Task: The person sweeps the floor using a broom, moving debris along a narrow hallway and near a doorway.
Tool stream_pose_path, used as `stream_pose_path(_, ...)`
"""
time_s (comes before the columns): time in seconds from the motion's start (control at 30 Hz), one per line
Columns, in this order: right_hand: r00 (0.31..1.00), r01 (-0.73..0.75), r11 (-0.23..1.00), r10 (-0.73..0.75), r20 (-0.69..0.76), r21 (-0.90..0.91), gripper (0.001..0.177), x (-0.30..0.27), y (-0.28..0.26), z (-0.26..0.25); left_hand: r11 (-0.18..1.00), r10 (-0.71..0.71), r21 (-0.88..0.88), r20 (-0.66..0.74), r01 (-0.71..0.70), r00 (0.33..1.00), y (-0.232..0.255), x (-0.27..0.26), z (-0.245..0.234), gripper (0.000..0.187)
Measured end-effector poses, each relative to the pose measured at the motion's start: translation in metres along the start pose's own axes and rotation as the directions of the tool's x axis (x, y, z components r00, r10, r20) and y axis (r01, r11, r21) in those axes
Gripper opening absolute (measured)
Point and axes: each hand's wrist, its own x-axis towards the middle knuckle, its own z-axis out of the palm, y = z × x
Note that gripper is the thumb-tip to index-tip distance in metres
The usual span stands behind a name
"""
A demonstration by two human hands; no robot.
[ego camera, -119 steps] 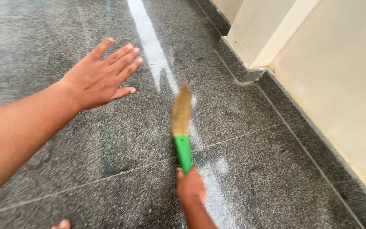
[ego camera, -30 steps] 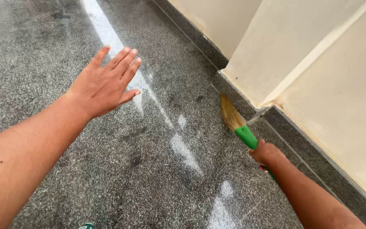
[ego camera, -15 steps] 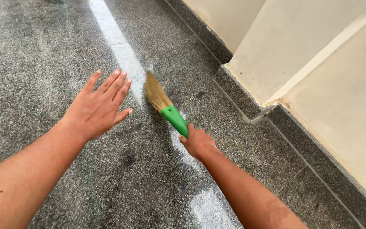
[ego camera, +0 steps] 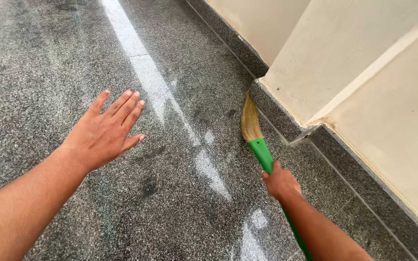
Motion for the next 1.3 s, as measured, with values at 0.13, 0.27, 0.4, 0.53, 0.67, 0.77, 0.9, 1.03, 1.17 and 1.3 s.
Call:
stream_pose_path(0.13,0.976,0.217,0.975,-0.216,0.035,-0.033,0.054,-0.027,-0.065,0.023,0.999,-0.009,0.032,0.088,0.006,0.996,-0.007,0.003,0.005,0.081)
stream_pose_path(0.27,0.898,0.437,0.899,-0.434,0.074,-0.026,0.051,-0.066,-0.119,0.024,0.997,-0.031,0.069,0.086,0.025,0.996,-0.012,-0.002,0.004,0.077)
stream_pose_path(0.4,0.819,0.573,0.816,-0.573,0.021,-0.072,0.053,-0.082,-0.119,0.010,0.992,-0.086,0.086,-0.013,0.087,0.996,-0.024,-0.010,0.001,0.080)
stream_pose_path(0.53,0.723,0.682,0.694,-0.687,0.072,-0.232,0.065,-0.100,-0.128,0.034,0.977,-0.110,0.172,-0.080,0.123,0.991,-0.049,-0.029,-0.005,0.075)
stream_pose_path(0.67,0.262,0.942,0.186,-0.927,0.268,-0.278,0.066,-0.142,-0.160,0.074,0.966,-0.058,0.251,-0.042,0.067,0.997,-0.074,-0.061,-0.009,0.074)
stream_pose_path(0.77,0.057,0.954,-0.041,-0.948,0.313,-0.298,0.066,-0.187,-0.194,0.093,0.950,0.040,0.308,0.059,-0.057,0.997,-0.107,-0.102,-0.010,0.079)
stream_pose_path(0.9,-0.210,0.929,-0.302,-0.905,0.369,-0.213,0.071,-0.241,-0.245,0.113,0.934,-0.028,0.352,0.255,-0.065,0.966,-0.150,-0.187,-0.012,0.081)
stream_pose_path(1.03,-0.358,0.836,-0.507,-0.794,0.491,-0.210,0.075,-0.286,-0.292,0.132,0.862,-0.256,0.503,0.311,0.070,0.915,-0.183,-0.283,-0.019,0.080)
stream_pose_path(1.17,-0.470,0.688,-0.696,-0.645,0.603,-0.208,0.073,-0.309,-0.323,0.160,0.779,-0.397,0.617,0.343,0.115,0.851,-0.190,-0.359,-0.032,0.078)
stream_pose_path(1.3,-0.322,0.674,-0.687,-0.603,0.730,-0.271,0.077,-0.306,-0.355,0.173,0.822,-0.484,0.537,0.479,0.192,0.732,-0.178,-0.402,-0.038,0.081)
